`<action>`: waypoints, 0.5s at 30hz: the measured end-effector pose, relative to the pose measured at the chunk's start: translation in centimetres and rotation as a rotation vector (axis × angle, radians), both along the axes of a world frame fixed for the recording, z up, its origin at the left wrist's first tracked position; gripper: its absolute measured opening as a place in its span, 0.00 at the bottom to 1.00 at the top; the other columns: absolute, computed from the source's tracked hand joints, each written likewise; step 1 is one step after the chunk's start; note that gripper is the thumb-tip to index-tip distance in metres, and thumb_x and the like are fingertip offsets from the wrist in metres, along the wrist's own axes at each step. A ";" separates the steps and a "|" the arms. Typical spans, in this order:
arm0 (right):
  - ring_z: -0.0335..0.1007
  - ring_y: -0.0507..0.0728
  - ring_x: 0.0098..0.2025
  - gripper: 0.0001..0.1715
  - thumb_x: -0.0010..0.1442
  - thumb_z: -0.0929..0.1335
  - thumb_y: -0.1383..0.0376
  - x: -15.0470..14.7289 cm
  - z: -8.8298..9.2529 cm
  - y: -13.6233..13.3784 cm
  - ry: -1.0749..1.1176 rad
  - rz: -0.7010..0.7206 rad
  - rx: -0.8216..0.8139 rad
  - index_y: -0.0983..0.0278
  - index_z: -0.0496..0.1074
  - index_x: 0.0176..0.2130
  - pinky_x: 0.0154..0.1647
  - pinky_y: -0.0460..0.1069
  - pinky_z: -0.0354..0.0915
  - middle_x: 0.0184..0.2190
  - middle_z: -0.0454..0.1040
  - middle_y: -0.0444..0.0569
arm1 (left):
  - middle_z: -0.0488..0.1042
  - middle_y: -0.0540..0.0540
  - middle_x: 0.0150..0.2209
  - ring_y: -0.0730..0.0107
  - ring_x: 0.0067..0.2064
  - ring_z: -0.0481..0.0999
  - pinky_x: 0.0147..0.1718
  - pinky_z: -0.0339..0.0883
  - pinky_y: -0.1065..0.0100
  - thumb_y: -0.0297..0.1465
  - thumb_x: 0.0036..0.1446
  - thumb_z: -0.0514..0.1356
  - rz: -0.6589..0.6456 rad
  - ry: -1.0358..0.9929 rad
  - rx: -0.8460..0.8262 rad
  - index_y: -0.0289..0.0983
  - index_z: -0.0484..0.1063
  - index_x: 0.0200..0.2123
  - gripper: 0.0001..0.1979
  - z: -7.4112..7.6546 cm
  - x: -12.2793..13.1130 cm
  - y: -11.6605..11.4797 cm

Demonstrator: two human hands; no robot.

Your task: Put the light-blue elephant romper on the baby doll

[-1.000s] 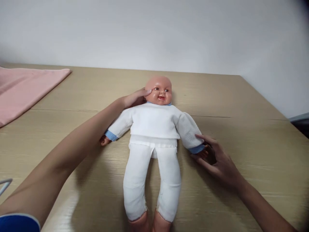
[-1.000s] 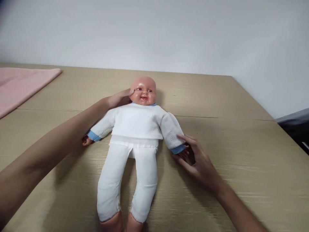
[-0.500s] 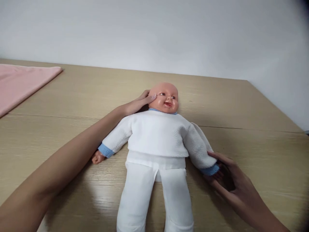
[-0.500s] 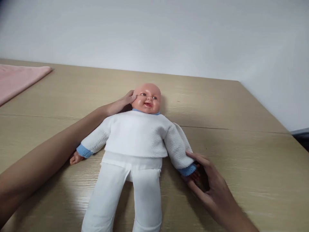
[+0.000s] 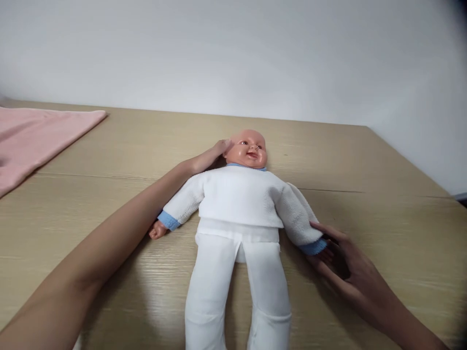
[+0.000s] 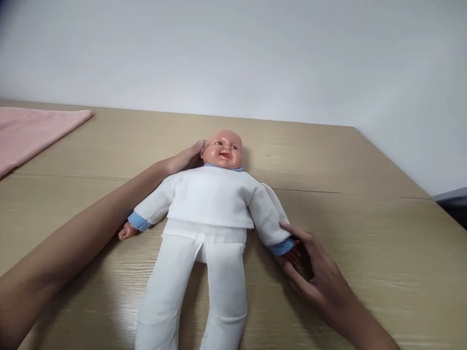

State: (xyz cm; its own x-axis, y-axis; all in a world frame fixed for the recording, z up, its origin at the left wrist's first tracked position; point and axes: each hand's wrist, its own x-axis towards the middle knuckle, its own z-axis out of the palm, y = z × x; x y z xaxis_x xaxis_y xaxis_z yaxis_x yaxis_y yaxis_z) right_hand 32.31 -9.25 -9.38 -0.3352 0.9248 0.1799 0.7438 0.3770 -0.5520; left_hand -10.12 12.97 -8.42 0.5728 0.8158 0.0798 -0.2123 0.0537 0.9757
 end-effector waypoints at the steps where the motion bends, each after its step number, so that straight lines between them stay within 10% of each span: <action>1: 0.83 0.72 0.64 0.37 0.75 0.71 0.52 -0.2 0.1 0.0 -0.002 -0.001 0.021 0.49 0.63 0.77 0.63 0.66 0.83 0.68 0.77 0.58 | 0.76 0.35 0.72 0.40 0.75 0.73 0.74 0.66 0.45 0.66 0.71 0.57 0.011 0.019 0.014 0.43 0.73 0.70 0.40 0.0 -0.4 0.1; 9: 0.80 0.72 0.64 0.37 0.76 0.71 0.47 -1.4 0.5 0.0 0.114 -0.102 0.030 0.52 0.63 0.75 0.68 0.72 0.78 0.68 0.70 0.61 | 0.83 0.37 0.62 0.54 0.66 0.78 0.72 0.66 0.56 0.54 0.73 0.65 0.712 0.256 0.217 0.38 0.84 0.50 0.24 -0.7 -7.7 -0.7; 15: 0.77 0.72 0.64 0.37 0.76 0.70 0.47 -1.7 -0.5 0.4 0.123 -0.104 0.091 0.57 0.63 0.75 0.70 0.73 0.75 0.64 0.71 0.62 | 0.83 0.40 0.48 0.66 0.44 0.80 0.55 0.75 0.60 0.50 0.76 0.62 0.968 0.128 0.154 0.39 0.77 0.42 0.20 -0.9 -9.4 -3.4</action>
State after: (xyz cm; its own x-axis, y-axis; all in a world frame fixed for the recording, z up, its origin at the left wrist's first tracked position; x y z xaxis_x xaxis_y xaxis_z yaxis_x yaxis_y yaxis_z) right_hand 30.57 -8.87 -9.83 -0.2090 0.9314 0.2981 0.7101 0.3541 -0.6085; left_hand -19.56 9.57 -9.37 -0.3245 0.9226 0.2086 0.0099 -0.2172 0.9761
